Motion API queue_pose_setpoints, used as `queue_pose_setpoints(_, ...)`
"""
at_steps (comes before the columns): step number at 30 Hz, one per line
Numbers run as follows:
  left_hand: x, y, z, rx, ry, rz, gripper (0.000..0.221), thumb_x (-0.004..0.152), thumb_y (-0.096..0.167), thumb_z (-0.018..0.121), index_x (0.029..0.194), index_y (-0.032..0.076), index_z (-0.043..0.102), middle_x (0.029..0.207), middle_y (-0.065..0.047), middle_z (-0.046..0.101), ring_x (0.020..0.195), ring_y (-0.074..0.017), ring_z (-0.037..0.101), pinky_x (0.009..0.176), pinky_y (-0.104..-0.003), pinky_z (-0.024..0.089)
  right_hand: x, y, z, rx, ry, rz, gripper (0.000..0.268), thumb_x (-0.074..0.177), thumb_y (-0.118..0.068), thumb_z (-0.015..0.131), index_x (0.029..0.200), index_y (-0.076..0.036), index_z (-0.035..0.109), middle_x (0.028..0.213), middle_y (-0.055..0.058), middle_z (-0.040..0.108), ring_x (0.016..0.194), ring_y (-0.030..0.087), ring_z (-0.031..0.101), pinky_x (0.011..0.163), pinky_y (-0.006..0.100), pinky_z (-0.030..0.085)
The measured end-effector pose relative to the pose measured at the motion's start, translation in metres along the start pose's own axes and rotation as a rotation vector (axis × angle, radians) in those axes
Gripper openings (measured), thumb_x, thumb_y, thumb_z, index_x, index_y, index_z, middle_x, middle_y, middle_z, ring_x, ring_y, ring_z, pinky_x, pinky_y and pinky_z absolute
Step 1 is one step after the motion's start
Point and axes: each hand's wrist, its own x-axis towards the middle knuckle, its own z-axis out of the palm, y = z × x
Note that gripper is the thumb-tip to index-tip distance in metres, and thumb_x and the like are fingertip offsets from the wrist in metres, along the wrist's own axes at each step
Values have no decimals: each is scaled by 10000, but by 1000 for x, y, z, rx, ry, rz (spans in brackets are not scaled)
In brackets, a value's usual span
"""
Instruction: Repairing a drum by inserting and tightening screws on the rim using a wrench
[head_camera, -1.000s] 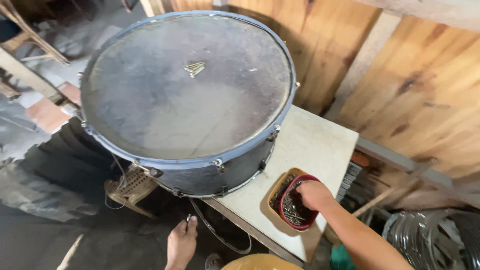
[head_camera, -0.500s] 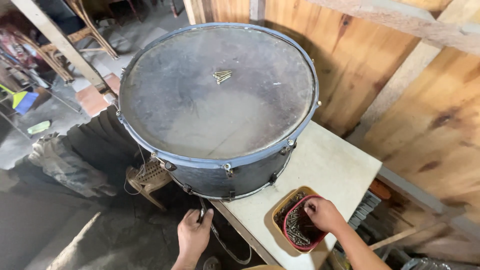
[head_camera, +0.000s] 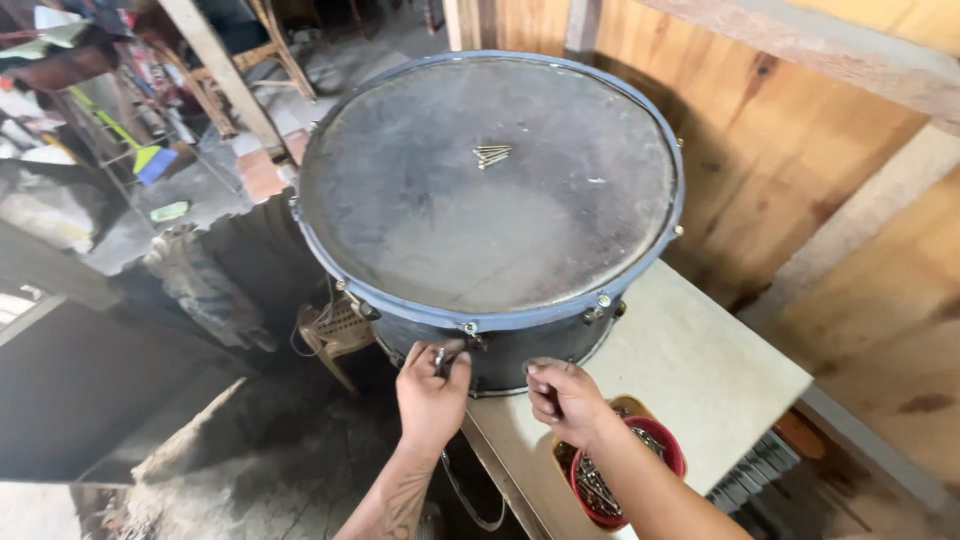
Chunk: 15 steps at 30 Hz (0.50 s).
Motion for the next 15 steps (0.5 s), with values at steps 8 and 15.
queue_pose_setpoints(8, 11, 8, 12, -90, 71, 10, 114, 759, 190, 835, 778, 94, 779, 757, -90, 656, 783, -320, 730, 706, -371, 560, 36, 15, 58, -118, 383, -142, 100, 888, -74, 741, 864, -11, 667, 524, -4, 370, 321, 87, 339, 278, 209, 260)
queue_pose_setpoints(15, 16, 9, 12, -118, 24, -43, 103, 786, 168, 816, 791, 67, 801, 818, -159, 713, 902, -400, 736, 746, -424, 579, 28, 1, 91, -44, 460, -43, 134, 854, -80, 757, 796, -49, 640, 561, -10, 366, 347, 97, 320, 302, 229, 248)
